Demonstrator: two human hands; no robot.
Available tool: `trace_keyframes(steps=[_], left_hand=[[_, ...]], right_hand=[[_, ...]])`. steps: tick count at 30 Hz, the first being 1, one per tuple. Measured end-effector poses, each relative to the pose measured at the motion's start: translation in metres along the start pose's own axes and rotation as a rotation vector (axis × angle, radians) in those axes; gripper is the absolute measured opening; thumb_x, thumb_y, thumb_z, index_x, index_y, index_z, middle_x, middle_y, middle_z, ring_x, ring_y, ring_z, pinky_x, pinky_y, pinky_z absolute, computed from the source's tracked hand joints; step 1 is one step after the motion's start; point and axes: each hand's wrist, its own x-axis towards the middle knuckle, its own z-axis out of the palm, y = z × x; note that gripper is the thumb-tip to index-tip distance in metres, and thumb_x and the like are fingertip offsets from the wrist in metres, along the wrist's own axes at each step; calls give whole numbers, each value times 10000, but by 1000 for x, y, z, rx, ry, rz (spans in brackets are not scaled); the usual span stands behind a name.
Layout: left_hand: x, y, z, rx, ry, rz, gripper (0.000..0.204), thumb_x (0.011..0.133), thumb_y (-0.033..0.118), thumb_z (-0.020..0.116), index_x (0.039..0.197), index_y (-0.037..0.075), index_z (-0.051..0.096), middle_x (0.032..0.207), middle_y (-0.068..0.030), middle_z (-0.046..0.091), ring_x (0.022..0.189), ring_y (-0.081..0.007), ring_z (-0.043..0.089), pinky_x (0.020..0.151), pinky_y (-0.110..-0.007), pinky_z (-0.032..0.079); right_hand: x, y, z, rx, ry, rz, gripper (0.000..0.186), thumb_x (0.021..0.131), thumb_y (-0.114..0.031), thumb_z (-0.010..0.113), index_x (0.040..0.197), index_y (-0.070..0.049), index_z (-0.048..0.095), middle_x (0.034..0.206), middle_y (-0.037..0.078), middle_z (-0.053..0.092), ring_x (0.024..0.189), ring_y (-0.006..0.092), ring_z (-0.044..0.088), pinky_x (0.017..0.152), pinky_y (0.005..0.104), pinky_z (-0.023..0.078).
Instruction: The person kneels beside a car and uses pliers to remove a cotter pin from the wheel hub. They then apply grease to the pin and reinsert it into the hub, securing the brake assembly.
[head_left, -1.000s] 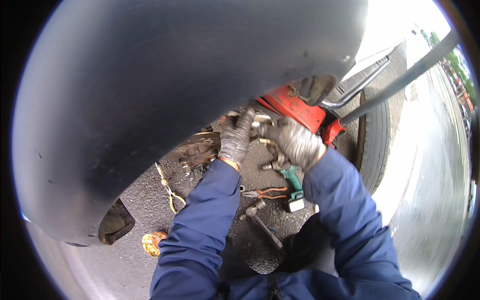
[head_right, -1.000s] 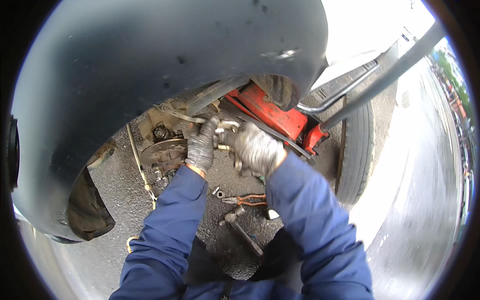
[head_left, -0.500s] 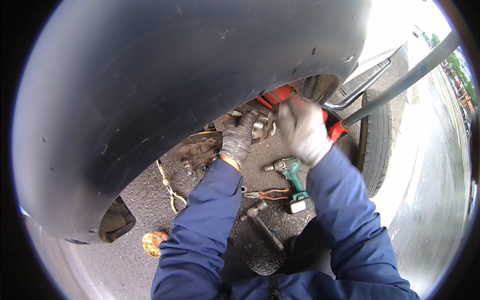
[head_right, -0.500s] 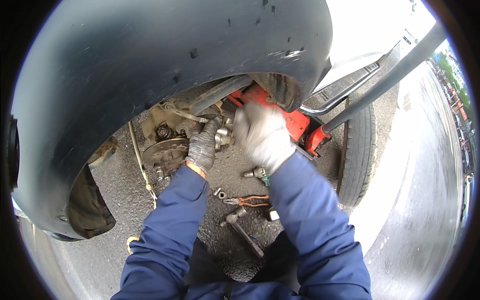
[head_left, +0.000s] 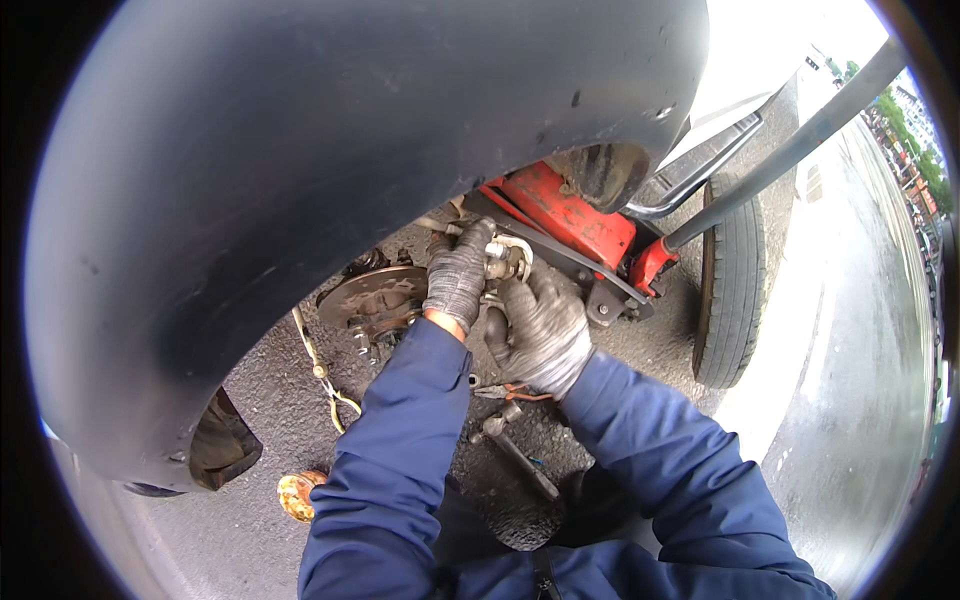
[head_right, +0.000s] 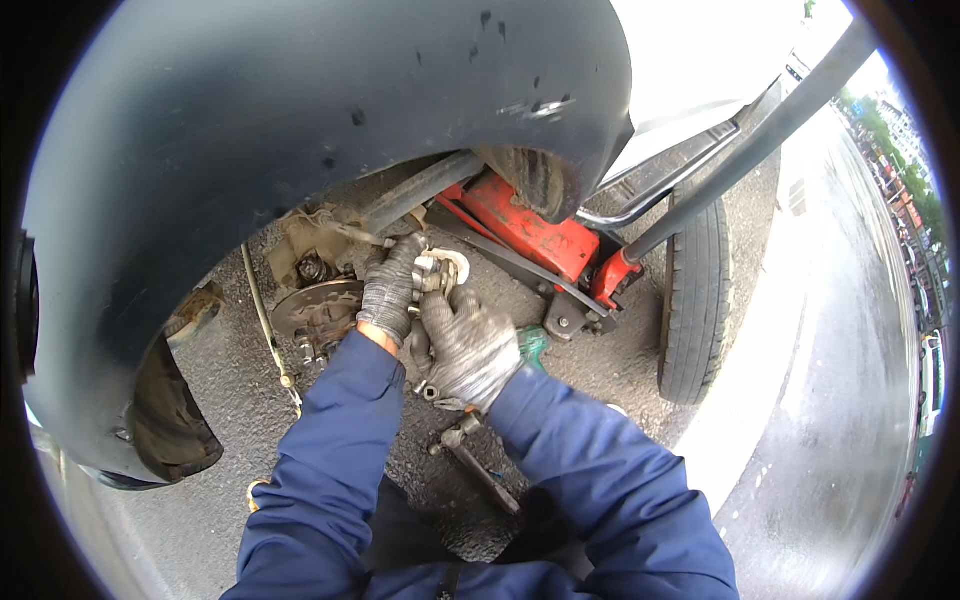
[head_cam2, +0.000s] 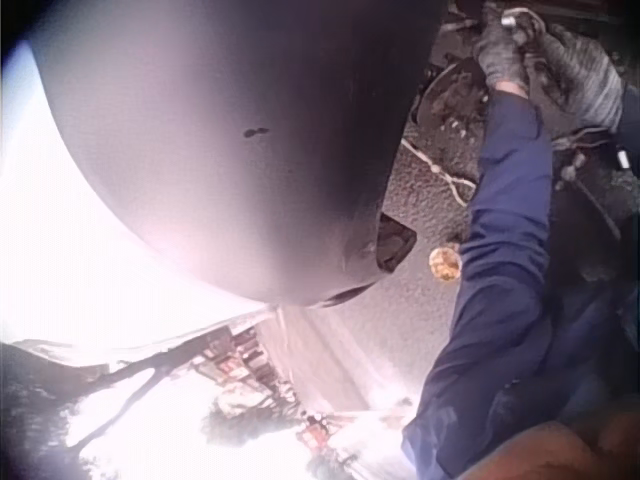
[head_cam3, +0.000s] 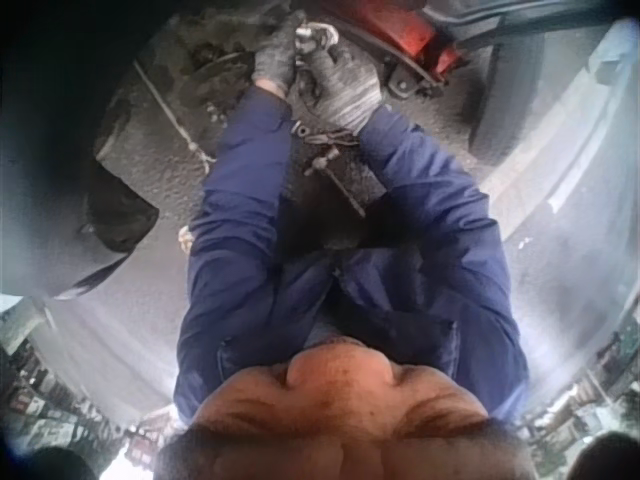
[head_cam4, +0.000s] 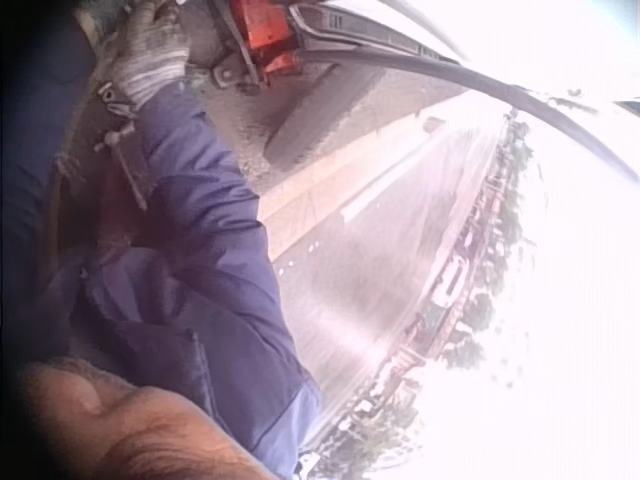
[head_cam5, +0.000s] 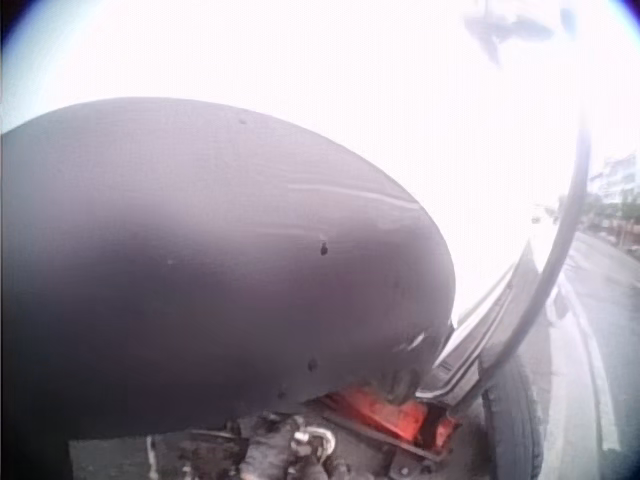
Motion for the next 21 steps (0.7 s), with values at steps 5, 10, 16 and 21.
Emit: trace_keyframes(steps=[5,10,16,21], left_hand=[[-3,-3,-13,123,-135,85,207,872,245,671,961,60,645,744,-34,639,540,-132,596,435,-272,464],[10,-9,-23,25,-99,-34,376,839,256,722,1107,14,620,955,-67,644,801,-158,585,685,-304,493],[17,-15,-25,-410,-223,-175,282,933,169,626,1159,32,526,967,-87,623,770,-179,612,639,-322,546],[-1,-6,-25,29,-146,-19,402,885,272,673,1172,37,520,931,-85,626,674,-180,615,510,-319,522]], right_hand=[[81,89,-8,702,-446,571,183,906,-169,517,799,-57,616,528,44,548,329,130,466,304,279,379],[89,53,-12,-15,-88,-309,171,852,-179,577,835,-13,610,637,113,585,509,267,591,476,370,498],[52,-27,-20,-78,-144,42,273,776,-189,612,921,43,605,661,164,565,666,327,612,600,414,507],[111,62,-10,764,-607,1072,417,970,-388,463,812,-48,644,562,76,589,347,152,490,312,279,365]])
